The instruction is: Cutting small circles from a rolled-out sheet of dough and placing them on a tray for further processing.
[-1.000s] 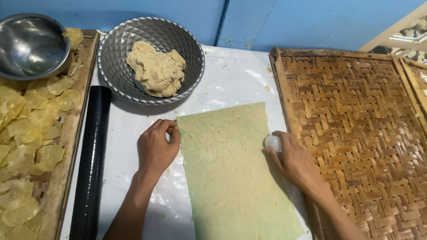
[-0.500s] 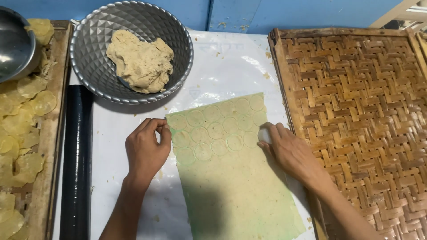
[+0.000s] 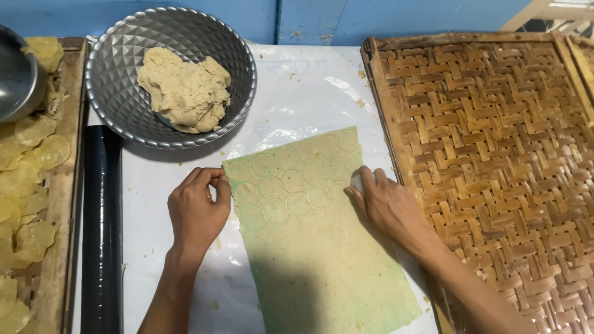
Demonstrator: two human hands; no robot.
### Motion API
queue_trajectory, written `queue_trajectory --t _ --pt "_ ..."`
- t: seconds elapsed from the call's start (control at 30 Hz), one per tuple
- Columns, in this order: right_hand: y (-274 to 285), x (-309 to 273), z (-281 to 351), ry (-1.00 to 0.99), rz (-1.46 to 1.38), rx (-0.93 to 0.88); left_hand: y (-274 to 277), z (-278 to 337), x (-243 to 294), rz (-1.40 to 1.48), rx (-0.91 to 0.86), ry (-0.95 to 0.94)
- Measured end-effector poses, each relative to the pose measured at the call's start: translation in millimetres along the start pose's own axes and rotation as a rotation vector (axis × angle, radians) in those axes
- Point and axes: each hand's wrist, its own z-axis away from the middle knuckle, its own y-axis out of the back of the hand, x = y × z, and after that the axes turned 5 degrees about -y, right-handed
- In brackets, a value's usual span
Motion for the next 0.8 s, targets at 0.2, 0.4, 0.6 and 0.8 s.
queue_trajectory --t 0.2,0.4,0.6,0.8 --pt "18 17 1 -0.100 -0.395 0.079 5 1 3 0.015 0.009 0.008" --pt "27 15 -20 -0.115 -0.812 -0.022 13 5 10 -0.072 -0.093 0.081" --pt "46 -3 -23 -0.303 -1.303 -0.100 0 13 5 -0.060 -0.085 0.078" --pt "-6 47 -88 -0.355 -1.460 -0.053 3 -1 16 0.275 -0.055 0.113"
